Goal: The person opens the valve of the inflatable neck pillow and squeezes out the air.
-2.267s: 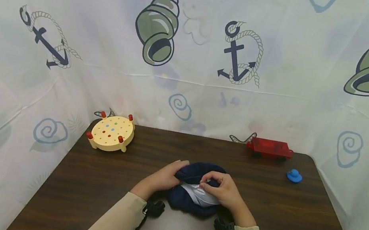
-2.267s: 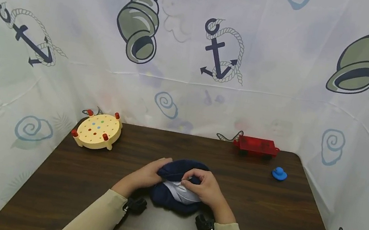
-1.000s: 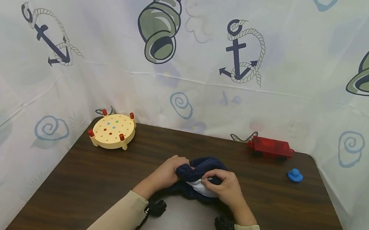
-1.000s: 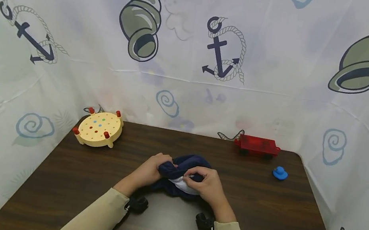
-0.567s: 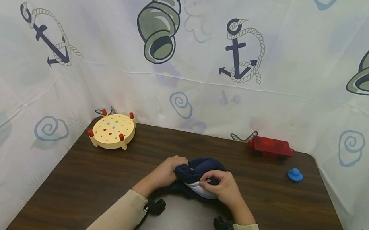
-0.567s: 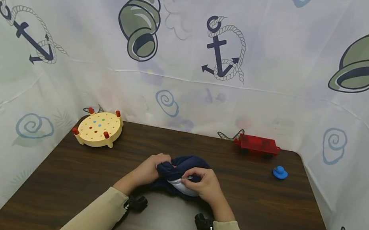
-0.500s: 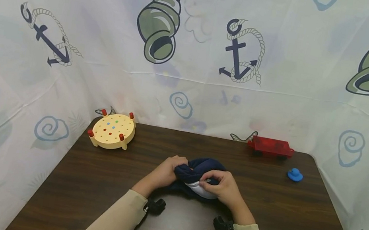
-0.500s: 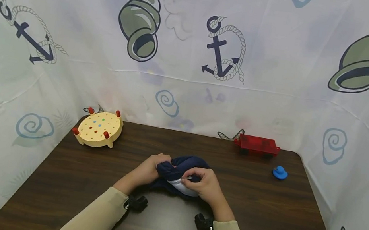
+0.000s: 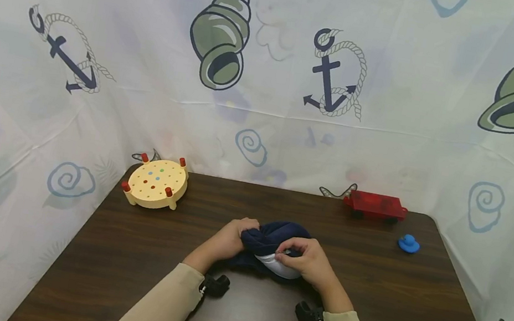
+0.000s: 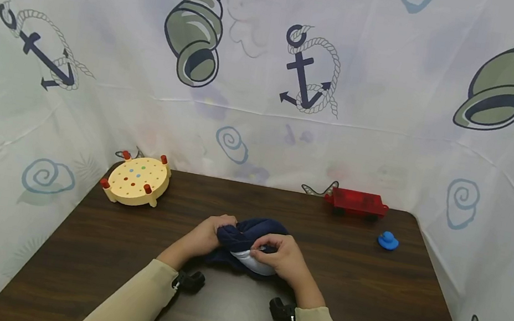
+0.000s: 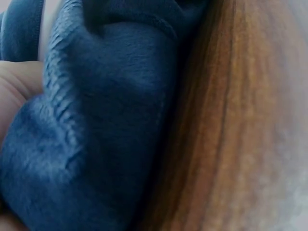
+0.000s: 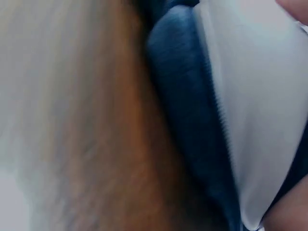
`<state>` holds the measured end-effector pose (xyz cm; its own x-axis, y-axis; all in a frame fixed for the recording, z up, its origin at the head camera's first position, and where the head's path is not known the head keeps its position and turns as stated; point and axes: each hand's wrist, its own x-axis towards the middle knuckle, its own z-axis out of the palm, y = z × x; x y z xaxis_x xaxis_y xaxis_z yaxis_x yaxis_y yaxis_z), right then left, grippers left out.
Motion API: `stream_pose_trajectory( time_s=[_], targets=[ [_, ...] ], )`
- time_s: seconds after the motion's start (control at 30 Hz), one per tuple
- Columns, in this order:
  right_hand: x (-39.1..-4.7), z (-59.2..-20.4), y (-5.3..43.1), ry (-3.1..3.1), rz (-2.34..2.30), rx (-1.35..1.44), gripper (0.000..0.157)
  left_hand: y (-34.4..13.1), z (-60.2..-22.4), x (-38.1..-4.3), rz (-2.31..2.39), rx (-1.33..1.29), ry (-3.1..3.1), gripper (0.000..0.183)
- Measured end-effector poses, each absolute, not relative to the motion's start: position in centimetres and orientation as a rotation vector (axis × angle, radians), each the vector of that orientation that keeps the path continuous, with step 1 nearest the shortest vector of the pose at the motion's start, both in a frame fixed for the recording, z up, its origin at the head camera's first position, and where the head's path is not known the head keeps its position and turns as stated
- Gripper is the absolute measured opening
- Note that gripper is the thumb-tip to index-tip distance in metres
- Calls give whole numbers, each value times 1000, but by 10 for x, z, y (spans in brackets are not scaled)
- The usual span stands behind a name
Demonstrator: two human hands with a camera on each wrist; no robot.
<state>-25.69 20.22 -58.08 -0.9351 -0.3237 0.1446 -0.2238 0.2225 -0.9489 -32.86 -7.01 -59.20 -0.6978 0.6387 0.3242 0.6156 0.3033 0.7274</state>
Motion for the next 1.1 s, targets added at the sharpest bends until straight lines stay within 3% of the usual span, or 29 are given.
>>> stream_pose_trajectory(
  time_s=[0.5, 0.93, 1.1],
  targets=[
    [-269, -577, 190, 2308, -1722, -376, 16, -78, -594, -331, 1439, 1148, 2525, 18],
    [-258, -598, 194, 2384, -1859, -691, 9, -72, -593, -328, 1381, 1262, 2476, 29],
    [-258, -594, 196, 2385, -1991, -825, 10, -68, -589, -328, 1401, 1238, 2438, 13]
  ],
)
